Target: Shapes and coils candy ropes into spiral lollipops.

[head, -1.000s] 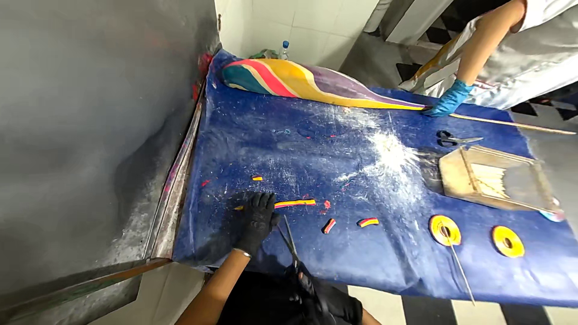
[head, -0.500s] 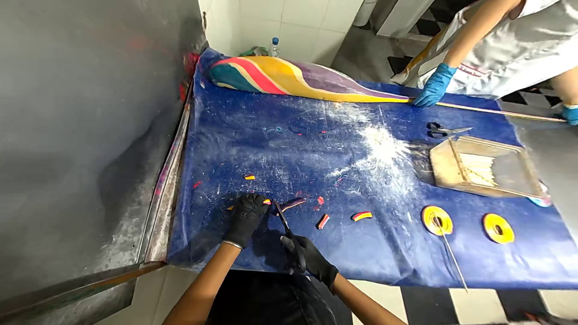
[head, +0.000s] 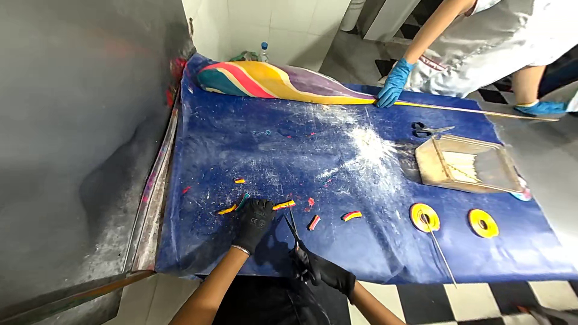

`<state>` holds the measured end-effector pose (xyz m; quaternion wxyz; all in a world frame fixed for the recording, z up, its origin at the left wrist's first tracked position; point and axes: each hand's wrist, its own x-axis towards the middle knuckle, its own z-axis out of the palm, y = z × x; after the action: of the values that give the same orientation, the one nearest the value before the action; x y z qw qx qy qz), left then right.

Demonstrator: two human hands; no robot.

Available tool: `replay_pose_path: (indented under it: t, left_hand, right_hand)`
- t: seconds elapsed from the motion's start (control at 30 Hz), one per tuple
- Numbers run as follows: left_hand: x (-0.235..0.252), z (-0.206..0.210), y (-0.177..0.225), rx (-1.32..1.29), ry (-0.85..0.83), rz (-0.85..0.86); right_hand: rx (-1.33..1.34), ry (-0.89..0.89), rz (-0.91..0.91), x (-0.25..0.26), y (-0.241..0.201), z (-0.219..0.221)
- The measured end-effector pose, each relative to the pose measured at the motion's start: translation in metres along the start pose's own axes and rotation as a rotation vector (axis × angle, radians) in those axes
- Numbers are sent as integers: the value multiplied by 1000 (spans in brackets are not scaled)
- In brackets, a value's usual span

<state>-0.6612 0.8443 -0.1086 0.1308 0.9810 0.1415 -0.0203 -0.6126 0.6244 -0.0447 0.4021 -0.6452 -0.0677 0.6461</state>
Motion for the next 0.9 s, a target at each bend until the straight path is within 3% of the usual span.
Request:
replay_pose_path:
  t: [0.07,0.3,0.4,0.47,0.57,0.67,0.73,0.83,0.9]
  left_hand:
    - [-2,-4,-3,3,-23,46]
    - [-5,-5,-8,-27,64,59]
    - [-18,1,-16,-135,98,49]
    - [-34,8,-35,-212,233,61]
    - [-54,1,-77,-185,327,-160]
    - [-64,0,-108,-113,262,-305]
    - [-64,-5,-110,-95,222,-321]
    - [-63,-15,-102,-136,126,-388]
    - [-64,-19,-100,-217,180,-404]
  right_hand:
    - [-19,-118,-106,22,-1,-17]
    - [-172,173,-165,46,3,-8]
    - [-237,102,-165,32,2,-3]
    - [-374,46,-153,16,-1,-6]
    - [-440,13,-172,-4,-35,-29]
    - [-630,234,-302,4,-97,-58]
    - [-932,440,-387,38,-134,-81]
    - [-1341,622,-258,104,-159,-100]
    - [-1443,696,-306,118,-165,-86]
